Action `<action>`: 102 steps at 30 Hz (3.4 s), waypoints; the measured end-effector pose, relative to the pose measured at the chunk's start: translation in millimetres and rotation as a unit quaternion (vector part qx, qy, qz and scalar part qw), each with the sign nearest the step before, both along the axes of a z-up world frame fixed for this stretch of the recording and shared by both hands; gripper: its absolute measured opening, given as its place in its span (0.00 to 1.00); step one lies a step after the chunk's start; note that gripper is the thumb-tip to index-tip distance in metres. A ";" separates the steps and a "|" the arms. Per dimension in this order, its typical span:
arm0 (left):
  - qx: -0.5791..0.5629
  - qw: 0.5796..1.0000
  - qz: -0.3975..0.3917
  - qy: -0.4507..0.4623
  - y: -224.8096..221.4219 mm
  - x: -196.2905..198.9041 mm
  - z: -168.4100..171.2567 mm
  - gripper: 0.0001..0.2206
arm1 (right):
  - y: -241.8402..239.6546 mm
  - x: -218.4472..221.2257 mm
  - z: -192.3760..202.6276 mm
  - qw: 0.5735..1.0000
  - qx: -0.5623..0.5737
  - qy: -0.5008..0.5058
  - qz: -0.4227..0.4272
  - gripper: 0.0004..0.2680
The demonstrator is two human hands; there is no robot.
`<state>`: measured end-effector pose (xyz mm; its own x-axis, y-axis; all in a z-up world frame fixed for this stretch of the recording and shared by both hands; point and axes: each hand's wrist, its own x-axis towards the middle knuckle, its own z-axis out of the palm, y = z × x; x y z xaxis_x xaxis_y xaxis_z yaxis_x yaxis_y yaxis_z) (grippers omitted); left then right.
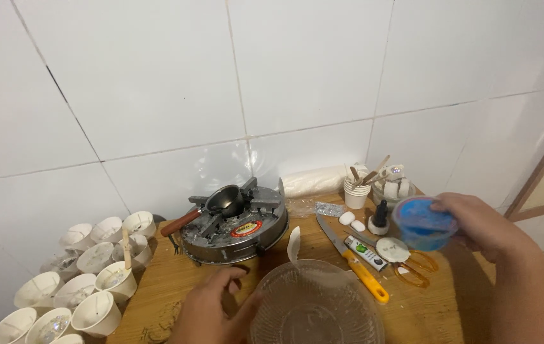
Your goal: Trimming a piece of white wax using scissors and a utility knife over a plastic bowl
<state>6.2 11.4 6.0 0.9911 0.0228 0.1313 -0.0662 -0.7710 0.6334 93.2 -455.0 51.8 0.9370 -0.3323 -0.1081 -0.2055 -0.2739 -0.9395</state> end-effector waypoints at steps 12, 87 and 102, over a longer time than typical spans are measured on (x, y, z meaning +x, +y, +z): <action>-0.134 0.982 -0.012 0.135 -11.6 -23.0 46.3 0.12 | -1.6 13.7 -12.6 0.964 -0.217 0.118 -0.104 0.20; -0.167 0.918 -0.235 -0.272 -53.7 -32.2 72.4 0.31 | 187.1 -57.6 7.5 0.856 -0.023 -0.421 0.301 0.08; -0.324 0.915 -0.117 -0.211 -61.3 -34.8 39.2 0.15 | 199.1 -75.9 -15.7 0.879 -0.043 -0.361 0.308 0.17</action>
